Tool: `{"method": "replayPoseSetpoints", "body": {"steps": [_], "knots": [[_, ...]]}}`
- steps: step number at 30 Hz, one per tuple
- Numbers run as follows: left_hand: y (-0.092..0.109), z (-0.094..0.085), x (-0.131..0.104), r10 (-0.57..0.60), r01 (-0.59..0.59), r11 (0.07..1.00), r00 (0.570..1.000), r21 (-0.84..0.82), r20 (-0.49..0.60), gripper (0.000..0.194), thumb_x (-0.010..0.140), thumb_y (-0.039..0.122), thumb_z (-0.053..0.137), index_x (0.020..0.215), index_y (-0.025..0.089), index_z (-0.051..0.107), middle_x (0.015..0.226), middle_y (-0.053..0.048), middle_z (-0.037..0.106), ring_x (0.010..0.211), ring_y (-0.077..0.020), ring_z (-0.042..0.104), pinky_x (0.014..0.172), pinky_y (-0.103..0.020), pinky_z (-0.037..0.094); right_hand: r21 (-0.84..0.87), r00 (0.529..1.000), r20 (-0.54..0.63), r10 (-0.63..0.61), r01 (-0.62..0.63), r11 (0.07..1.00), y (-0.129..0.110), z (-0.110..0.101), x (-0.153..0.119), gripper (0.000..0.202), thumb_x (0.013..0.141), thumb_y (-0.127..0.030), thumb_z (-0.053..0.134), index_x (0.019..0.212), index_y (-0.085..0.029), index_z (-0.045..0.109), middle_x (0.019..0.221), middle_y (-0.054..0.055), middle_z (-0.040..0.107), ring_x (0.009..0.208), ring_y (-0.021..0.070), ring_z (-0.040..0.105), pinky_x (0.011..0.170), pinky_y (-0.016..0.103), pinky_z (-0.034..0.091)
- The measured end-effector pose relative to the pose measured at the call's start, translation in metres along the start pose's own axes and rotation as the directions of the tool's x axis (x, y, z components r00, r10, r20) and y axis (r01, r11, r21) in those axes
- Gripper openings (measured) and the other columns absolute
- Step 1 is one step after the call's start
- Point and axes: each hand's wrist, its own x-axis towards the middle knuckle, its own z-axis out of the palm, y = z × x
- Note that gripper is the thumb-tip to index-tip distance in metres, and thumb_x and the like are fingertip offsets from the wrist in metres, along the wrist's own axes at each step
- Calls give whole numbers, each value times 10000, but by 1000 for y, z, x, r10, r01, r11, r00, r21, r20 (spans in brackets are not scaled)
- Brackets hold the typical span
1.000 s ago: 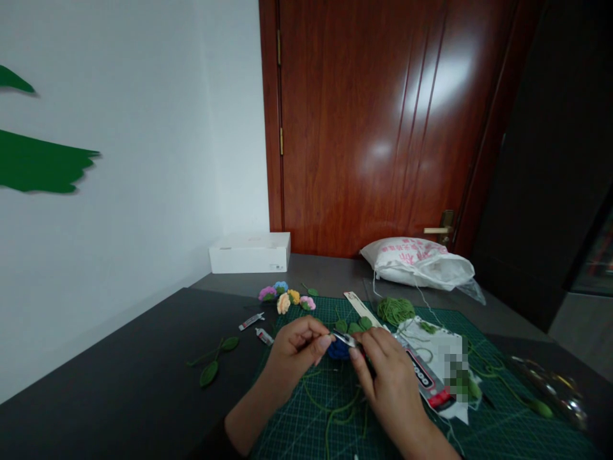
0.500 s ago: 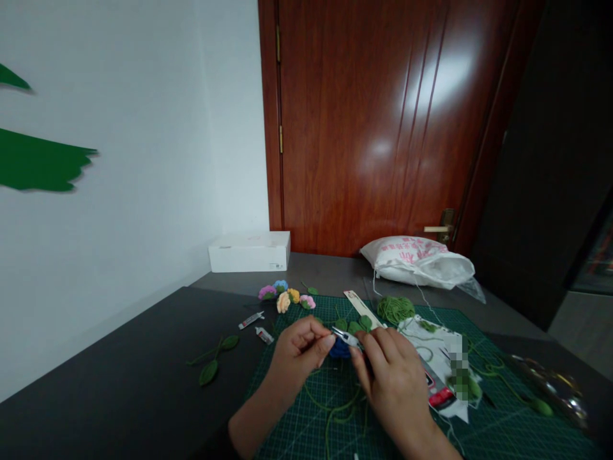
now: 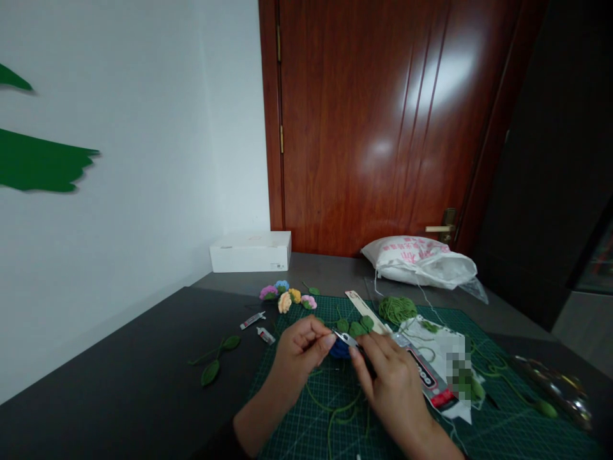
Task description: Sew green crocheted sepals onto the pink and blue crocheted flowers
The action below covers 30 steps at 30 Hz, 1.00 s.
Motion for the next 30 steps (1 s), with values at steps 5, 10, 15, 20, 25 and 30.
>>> {"method": "replayPoseSetpoints", "body": {"steps": [5, 10, 15, 20, 25, 30], "knots": [[-6, -5, 3, 35, -35, 999, 999, -9, 11, 310, 790, 408, 749, 728, 165, 566, 532, 67, 472, 480, -81, 390, 488, -201, 293, 100, 999, -7, 53, -52, 994, -5, 5, -4, 230, 1016, -272, 438, 925, -182, 630, 816, 74, 698, 722, 222, 659, 670, 335, 477], [-6, -4, 3, 84, -83, 996, 996, 22, -37, 286, 803, 385, 731, 727, 159, 574, 555, 59, 483, 504, -85, 412, 502, -198, 327, 76, 996, 22, 87, -89, 993, -8, 5, 0, 227, 1014, -283, 436, 922, -197, 624, 844, 76, 684, 748, 238, 645, 671, 348, 476], [-4, 3, -1, 126, -119, 988, 989, 94, -74, 202, 820, 306, 703, 732, 155, 603, 594, 41, 525, 532, -96, 456, 520, -203, 369, 139, 993, 44, 112, -117, 983, -3, -1, 4, 149, 999, -278, 481, 1002, -209, 613, 929, 79, 657, 891, 268, 609, 794, 405, 468], [-6, 6, -4, 171, -159, 981, 980, 116, -101, 142, 819, 253, 689, 737, 157, 624, 616, 31, 554, 538, -101, 477, 526, -208, 394, 216, 991, 50, 121, -129, 968, -1, 0, 0, 121, 999, -256, 490, 1039, -221, 599, 963, 69, 648, 938, 265, 582, 856, 432, 442], [0, 3, -6, 191, -177, 977, 974, 123, -121, 112, 818, 222, 691, 743, 161, 634, 602, 37, 553, 541, -101, 485, 526, -200, 392, 207, 993, 52, 108, -117, 971, 6, 0, -1, 121, 987, -253, 521, 1066, -230, 610, 983, 63, 649, 966, 269, 579, 895, 452, 424], [5, 2, -5, 204, -184, 976, 959, 115, -199, 103, 825, 218, 692, 765, 165, 627, 618, 38, 556, 554, -98, 490, 531, -194, 390, 291, 989, 26, 148, -149, 945, 14, 0, -1, 147, 1012, -254, 467, 1074, -230, 598, 1010, 71, 650, 990, 257, 585, 877, 415, 448]]}}
